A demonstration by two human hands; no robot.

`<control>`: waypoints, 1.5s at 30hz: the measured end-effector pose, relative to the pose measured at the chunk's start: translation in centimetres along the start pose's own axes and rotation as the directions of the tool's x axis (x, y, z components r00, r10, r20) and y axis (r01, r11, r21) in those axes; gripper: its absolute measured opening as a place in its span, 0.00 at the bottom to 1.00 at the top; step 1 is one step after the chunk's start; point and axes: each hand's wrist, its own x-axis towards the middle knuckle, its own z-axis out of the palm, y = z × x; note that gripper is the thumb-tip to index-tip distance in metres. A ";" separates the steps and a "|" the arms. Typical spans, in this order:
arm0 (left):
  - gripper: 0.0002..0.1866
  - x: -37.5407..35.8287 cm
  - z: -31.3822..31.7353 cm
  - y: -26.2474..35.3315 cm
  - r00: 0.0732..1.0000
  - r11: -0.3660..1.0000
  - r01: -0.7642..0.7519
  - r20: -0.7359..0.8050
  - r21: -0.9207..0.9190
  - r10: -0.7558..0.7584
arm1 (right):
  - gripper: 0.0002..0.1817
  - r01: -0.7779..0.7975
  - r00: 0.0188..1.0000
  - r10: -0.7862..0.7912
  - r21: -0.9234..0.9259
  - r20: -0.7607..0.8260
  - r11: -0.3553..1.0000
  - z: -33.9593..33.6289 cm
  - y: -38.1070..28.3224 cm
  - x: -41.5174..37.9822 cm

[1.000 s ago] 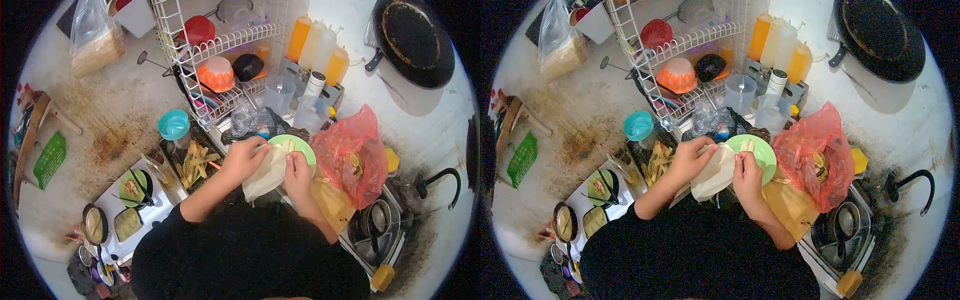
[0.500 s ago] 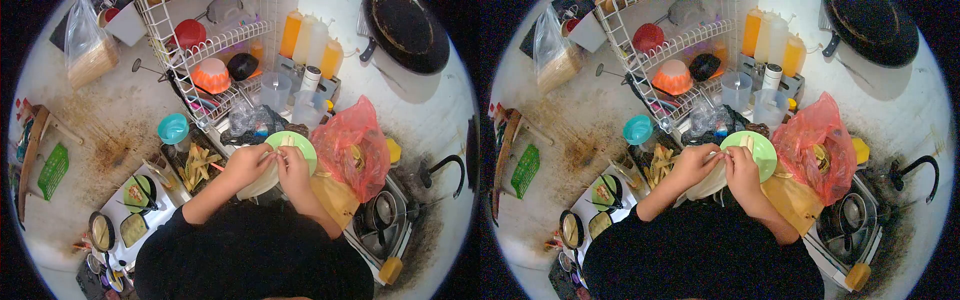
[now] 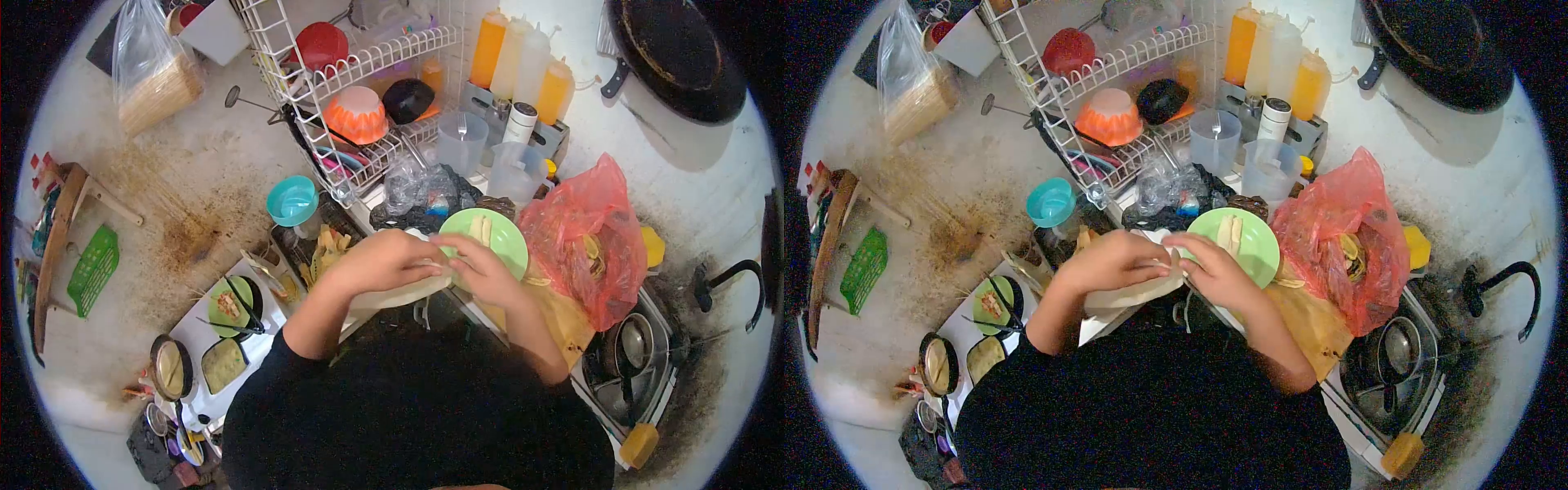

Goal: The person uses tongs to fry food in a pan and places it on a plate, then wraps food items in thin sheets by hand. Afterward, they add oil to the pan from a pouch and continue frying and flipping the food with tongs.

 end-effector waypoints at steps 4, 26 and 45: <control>0.08 -0.9 -2.2 0.7 0.997 0.990 -0.006 0.074 -0.141 0.017 | 0.14 -0.275 0.914 0.099 0.423 0.393 0.863 -1.0 0.0 -0.4; 0.05 -2.2 -0.1 1.9 0.896 0.997 0.031 -0.445 0.065 0.001 | 0.08 0.173 0.939 -0.237 -0.254 -0.247 0.951 1.0 -4.3 0.7; 0.07 -1.7 0.4 0.3 0.978 0.695 0.097 -0.063 -0.712 -0.201 | 0.11 0.394 0.883 -0.459 -0.373 -0.102 0.840 0.1 -5.4 0.3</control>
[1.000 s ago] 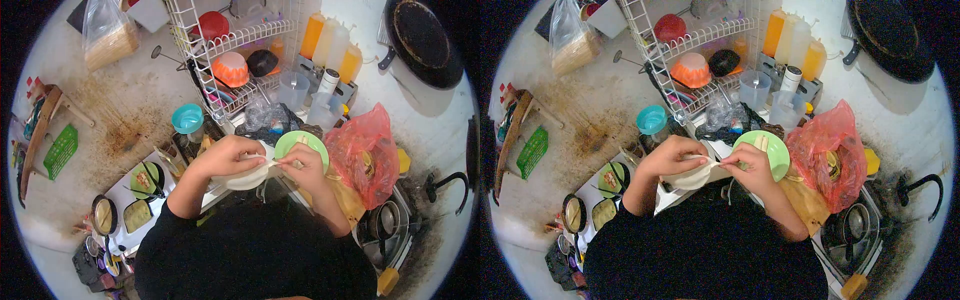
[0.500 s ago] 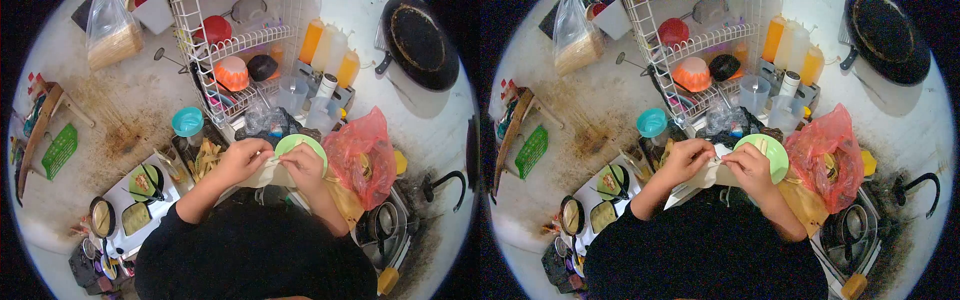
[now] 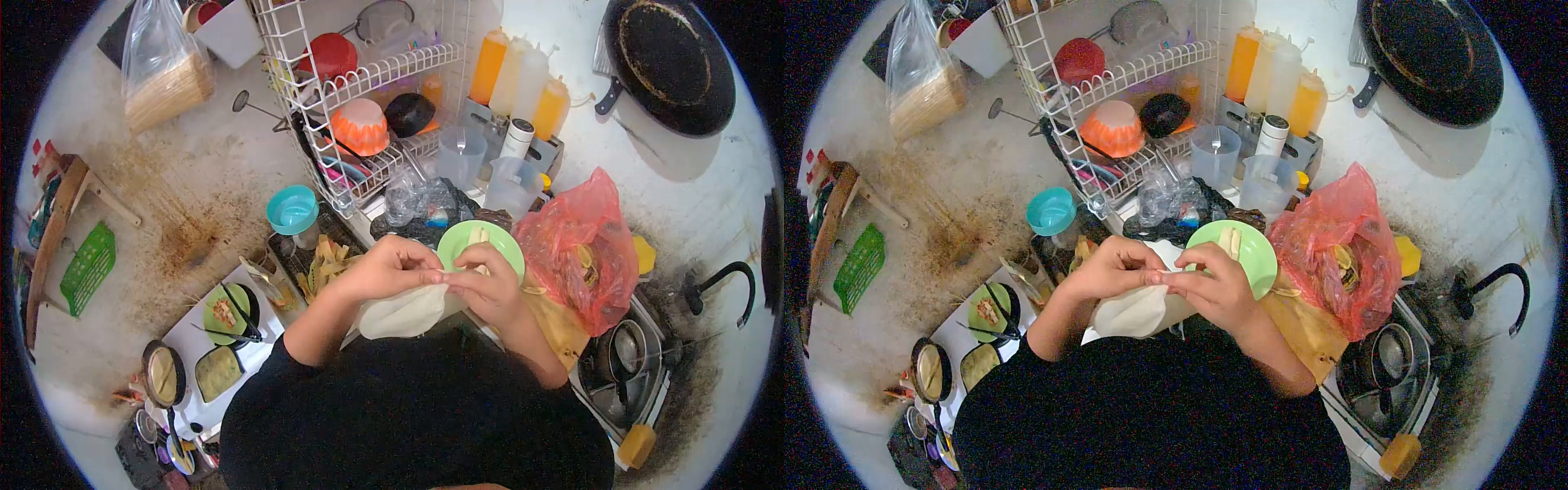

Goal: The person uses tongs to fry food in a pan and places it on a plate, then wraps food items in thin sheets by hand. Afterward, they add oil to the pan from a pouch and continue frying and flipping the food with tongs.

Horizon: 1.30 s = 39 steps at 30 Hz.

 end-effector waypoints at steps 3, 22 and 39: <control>0.06 0.4 0.1 -0.5 1.000 1.000 0.018 -0.017 -0.020 -0.019 | 0.10 0.136 0.989 -0.142 -0.133 -0.042 0.982 -0.2 0.4 -0.1; 0.09 2.0 -3.9 -0.7 0.895 0.950 0.086 -0.442 0.300 0.059 | 0.08 0.287 0.951 -0.310 -0.327 -0.019 0.900 -1.2 0.0 -4.7; 0.10 5.6 -9.9 -4.1 0.770 0.918 0.146 -0.626 0.369 0.129 | 0.09 0.164 0.917 -0.271 -0.345 -0.291 0.924 -1.3 0.4 -6.7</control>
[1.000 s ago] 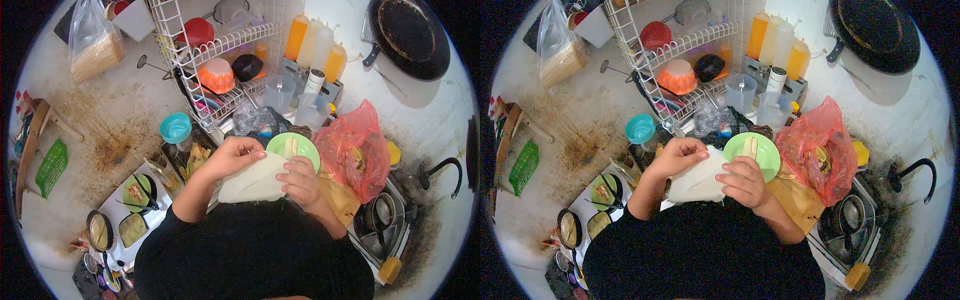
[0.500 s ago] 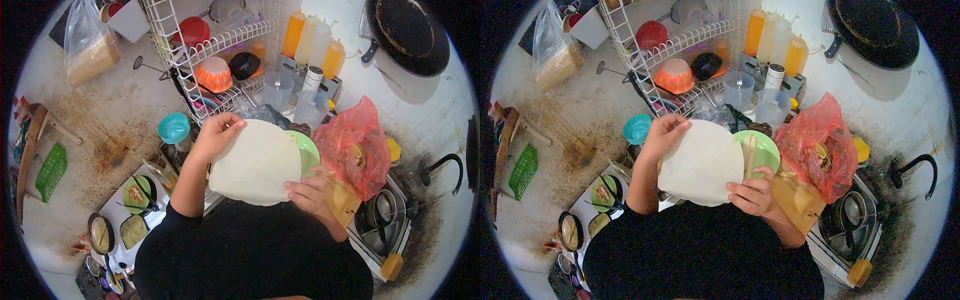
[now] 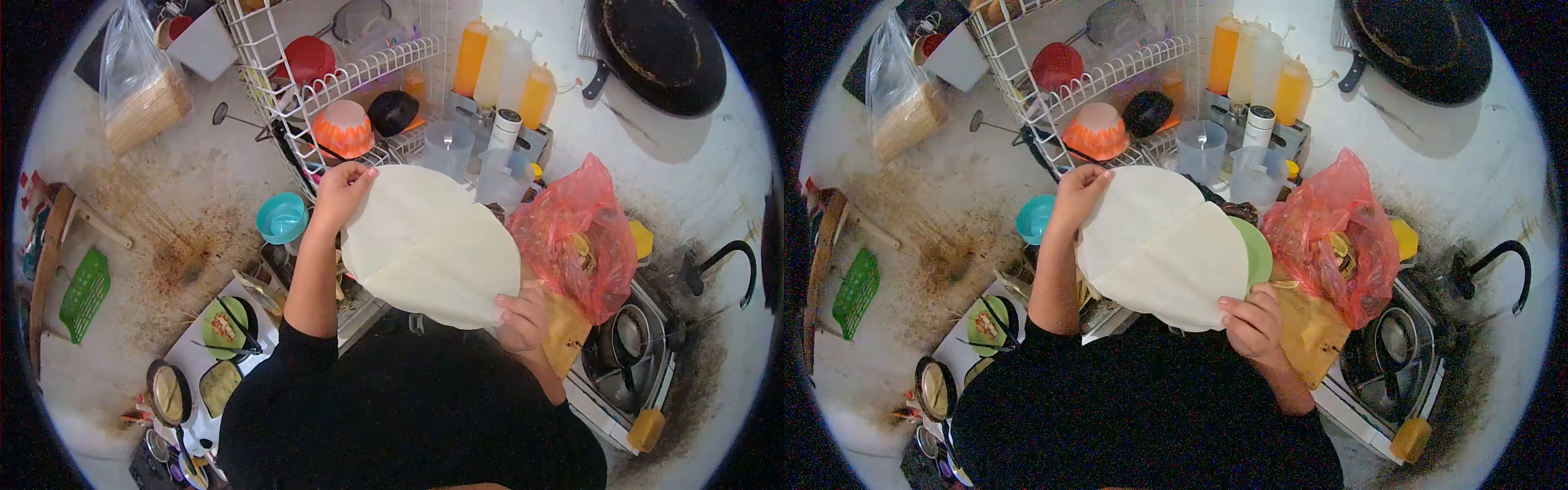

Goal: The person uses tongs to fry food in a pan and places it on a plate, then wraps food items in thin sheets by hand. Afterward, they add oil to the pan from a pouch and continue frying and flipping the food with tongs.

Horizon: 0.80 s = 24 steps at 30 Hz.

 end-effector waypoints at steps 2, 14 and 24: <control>0.10 0.5 0.5 -0.5 0.999 1.000 -0.019 -0.028 0.007 0.019 | 0.09 -0.050 0.996 0.051 0.019 -0.077 0.999 -0.2 -0.1 -0.6; 0.10 3.8 3.1 -1.9 1.000 1.000 -0.017 0.016 0.003 0.017 | 0.14 -0.448 0.779 0.337 -0.092 -0.529 0.889 -5.0 -1.9 -1.3; 0.13 7.2 1.9 -0.7 0.951 0.912 -0.181 -0.169 0.367 0.257 | 0.12 -0.627 0.582 0.194 -0.283 -0.790 0.726 -12.3 -4.1 -2.9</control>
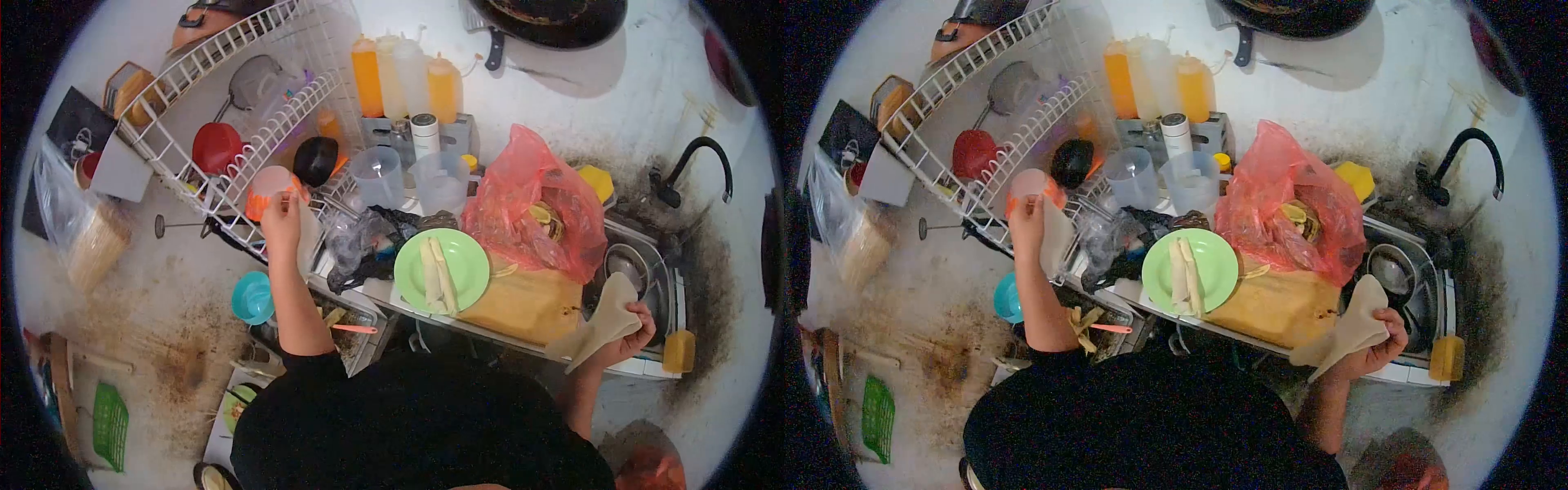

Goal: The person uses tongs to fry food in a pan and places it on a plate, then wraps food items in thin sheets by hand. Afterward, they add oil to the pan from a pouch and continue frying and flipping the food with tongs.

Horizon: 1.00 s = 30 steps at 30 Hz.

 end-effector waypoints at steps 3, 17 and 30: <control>0.13 0.7 0.1 2.7 0.996 0.991 -0.086 -0.027 0.102 0.089 | 0.12 -0.060 0.998 0.060 -0.050 0.000 0.997 -1.6 0.0 -0.4; 0.17 -6.8 11.0 3.1 0.785 0.941 -0.177 0.536 -0.289 0.312 | 0.11 -0.495 0.775 0.456 -0.028 0.439 0.868 -1.3 -1.2 -0.7; 0.18 -16.2 11.0 12.8 -0.069 0.686 0.473 0.754 -0.552 0.654 | 0.23 -0.361 0.384 0.508 -0.381 0.771 0.851 3.0 -4.1 0.5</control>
